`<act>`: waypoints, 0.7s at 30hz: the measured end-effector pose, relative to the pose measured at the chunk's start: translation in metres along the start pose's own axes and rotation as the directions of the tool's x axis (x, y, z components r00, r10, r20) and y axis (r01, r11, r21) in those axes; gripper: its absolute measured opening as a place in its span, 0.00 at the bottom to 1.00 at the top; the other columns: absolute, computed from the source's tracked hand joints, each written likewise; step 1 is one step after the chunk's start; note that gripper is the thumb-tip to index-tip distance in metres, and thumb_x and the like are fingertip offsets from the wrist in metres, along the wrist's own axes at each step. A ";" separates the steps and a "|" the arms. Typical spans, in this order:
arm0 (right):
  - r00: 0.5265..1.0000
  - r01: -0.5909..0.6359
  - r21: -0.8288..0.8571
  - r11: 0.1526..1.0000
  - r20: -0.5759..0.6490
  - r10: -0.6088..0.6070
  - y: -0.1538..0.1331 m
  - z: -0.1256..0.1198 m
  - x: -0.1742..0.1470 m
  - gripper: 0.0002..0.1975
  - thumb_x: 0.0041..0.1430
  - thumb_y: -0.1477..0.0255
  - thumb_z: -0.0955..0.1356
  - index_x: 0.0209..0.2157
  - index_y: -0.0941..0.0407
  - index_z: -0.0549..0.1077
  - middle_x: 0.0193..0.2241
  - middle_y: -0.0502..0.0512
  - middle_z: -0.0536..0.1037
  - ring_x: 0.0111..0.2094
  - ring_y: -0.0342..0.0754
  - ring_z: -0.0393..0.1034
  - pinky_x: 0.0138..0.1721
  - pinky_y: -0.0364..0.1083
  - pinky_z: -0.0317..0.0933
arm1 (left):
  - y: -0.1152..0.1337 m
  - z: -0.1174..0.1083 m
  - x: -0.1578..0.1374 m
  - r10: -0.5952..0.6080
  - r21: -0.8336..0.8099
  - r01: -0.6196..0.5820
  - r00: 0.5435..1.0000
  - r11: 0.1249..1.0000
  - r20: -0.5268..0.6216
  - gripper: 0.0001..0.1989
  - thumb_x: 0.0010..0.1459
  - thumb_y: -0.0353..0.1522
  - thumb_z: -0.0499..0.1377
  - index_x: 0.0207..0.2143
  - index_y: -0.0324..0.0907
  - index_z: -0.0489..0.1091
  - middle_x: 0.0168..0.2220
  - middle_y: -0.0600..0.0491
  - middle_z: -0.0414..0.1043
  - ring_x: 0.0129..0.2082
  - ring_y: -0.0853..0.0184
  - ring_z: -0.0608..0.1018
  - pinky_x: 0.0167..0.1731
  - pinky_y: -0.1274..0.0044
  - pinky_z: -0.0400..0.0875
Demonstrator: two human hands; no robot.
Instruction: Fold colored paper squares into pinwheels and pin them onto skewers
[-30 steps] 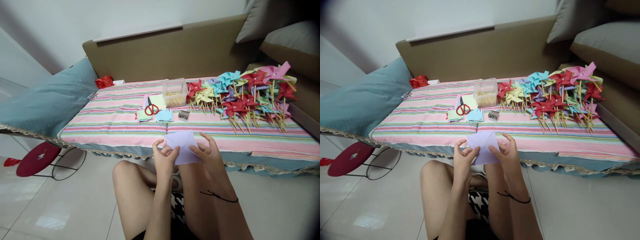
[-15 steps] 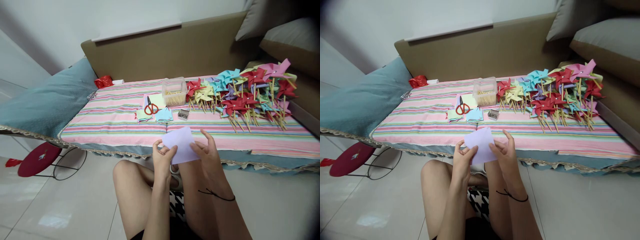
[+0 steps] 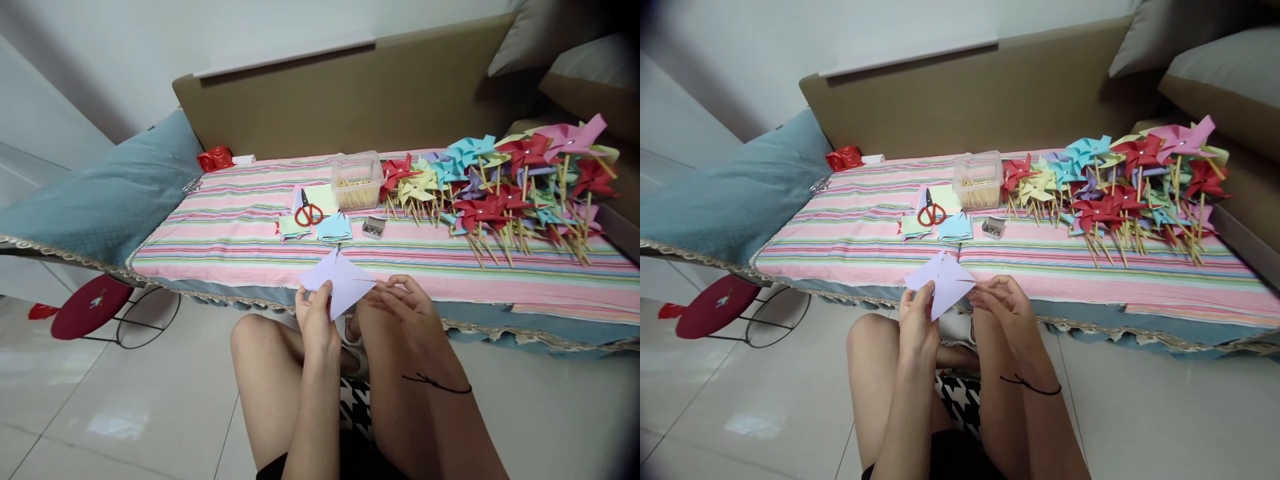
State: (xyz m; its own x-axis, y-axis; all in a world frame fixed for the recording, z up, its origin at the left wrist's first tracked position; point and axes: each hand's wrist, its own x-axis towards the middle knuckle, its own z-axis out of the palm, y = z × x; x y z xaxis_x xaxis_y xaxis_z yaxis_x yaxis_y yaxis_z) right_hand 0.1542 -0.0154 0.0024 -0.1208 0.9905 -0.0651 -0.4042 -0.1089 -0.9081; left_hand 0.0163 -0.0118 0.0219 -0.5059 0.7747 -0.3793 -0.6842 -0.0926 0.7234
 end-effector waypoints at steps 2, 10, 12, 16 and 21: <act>0.999 -0.051 0.061 0.997 0.006 0.051 0.007 0.005 0.002 0.14 0.52 0.63 0.72 0.39 0.52 0.71 0.35 0.53 0.81 0.38 0.50 0.76 0.43 0.51 0.69 | 0.001 0.001 -0.002 -0.018 0.023 0.017 0.999 1.000 0.029 0.25 0.38 0.25 0.68 0.40 0.40 0.62 0.29 0.54 0.76 0.27 0.71 0.78 0.31 0.80 0.70; 0.989 -0.102 0.176 0.979 0.124 0.080 0.011 0.025 0.002 0.17 0.49 0.64 0.74 0.42 0.51 0.77 0.41 0.54 0.80 0.41 0.52 0.74 0.37 0.48 0.69 | -0.002 0.005 -0.013 0.056 0.120 -0.071 0.990 0.990 0.130 0.27 0.40 0.28 0.69 0.40 0.42 0.58 0.30 0.51 0.78 0.26 0.71 0.78 0.30 0.78 0.71; 0.993 -0.080 0.158 0.984 0.094 0.066 0.011 0.028 0.002 0.15 0.49 0.65 0.74 0.40 0.52 0.77 0.39 0.53 0.80 0.40 0.51 0.74 0.36 0.47 0.68 | -0.004 0.005 -0.015 0.067 0.133 -0.086 0.988 0.987 0.142 0.27 0.40 0.28 0.68 0.40 0.42 0.58 0.28 0.53 0.77 0.24 0.72 0.77 0.28 0.81 0.70; 0.998 -0.025 0.131 0.991 -0.054 0.032 0.020 0.030 0.004 0.09 0.48 0.66 0.74 0.32 0.54 0.78 0.31 0.50 0.80 0.33 0.47 0.73 0.34 0.45 0.65 | -0.007 0.005 -0.019 0.074 0.151 -0.103 0.980 0.983 0.182 0.25 0.42 0.28 0.68 0.40 0.42 0.57 0.25 0.56 0.76 0.23 0.74 0.76 0.28 0.83 0.68; 0.988 0.005 0.116 0.993 -0.157 0.013 0.027 0.030 0.006 0.06 0.49 0.66 0.74 0.28 0.54 0.77 0.26 0.48 0.77 0.29 0.45 0.71 0.32 0.43 0.64 | -0.010 0.006 -0.022 0.072 0.167 -0.106 0.978 0.980 0.197 0.25 0.44 0.27 0.67 0.41 0.43 0.58 0.26 0.57 0.76 0.24 0.75 0.76 0.31 0.82 0.68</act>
State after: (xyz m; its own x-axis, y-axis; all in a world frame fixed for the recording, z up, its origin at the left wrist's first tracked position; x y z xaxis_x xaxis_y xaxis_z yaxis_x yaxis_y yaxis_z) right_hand 0.1153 -0.0148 -0.0100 0.0175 0.9899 -0.1410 -0.5075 -0.1127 -0.8543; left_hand 0.0373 -0.0246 0.0262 -0.4408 0.8739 -0.2048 -0.5289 -0.0685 0.8459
